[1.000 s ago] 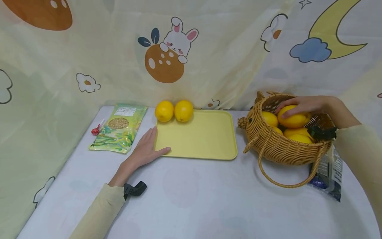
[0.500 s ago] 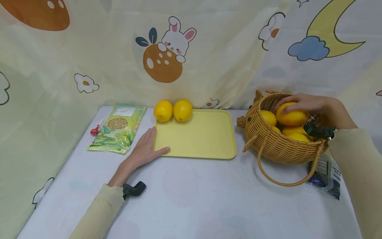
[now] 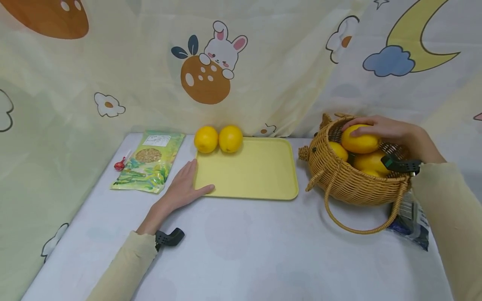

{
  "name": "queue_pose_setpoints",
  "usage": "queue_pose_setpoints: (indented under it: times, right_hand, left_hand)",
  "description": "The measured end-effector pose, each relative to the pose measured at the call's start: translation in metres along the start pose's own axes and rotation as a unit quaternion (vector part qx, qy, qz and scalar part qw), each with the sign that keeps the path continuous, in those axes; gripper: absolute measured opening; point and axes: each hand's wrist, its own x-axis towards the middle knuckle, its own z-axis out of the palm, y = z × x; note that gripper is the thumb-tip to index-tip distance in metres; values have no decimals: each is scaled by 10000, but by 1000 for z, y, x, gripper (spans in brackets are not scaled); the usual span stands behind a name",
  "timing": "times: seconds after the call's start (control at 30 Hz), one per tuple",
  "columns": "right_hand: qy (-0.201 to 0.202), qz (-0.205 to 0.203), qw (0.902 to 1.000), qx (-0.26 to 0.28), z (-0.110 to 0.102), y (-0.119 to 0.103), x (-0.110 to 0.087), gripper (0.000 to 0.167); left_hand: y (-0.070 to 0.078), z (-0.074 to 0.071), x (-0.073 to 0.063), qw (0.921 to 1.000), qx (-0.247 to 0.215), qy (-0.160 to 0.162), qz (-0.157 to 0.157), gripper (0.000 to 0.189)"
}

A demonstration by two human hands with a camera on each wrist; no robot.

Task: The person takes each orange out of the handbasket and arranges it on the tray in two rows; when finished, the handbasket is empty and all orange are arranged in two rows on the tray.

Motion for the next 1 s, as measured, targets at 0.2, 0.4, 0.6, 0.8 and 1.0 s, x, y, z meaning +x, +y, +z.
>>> queue_pose_setpoints:
  times: [0.2,0.4,0.6,0.8,1.0]
  right_hand:
    - [-28,-438,9958,806,1,2,-1,40]
    - [-357,-1335,9744,1771,-1,5,-2,39]
    - [-1111,-2395,9082,3246,-4,5,-2,45]
    - [-1074,-2970,8026,5061,-8,-19,-9,46]
    - [974,-2684,7581,5864,1,-111,-33,37]
  left_hand:
    - [-1,1,0,10000,12,13,-11,119]
    - [1,0,0,10000,9,16,-18,118]
    - [3,-2,1,10000,22,22,10,117]
    - [4,-2,1,10000,15,49,39,116]
    - [2,-1,0,10000,76,9,39,117]
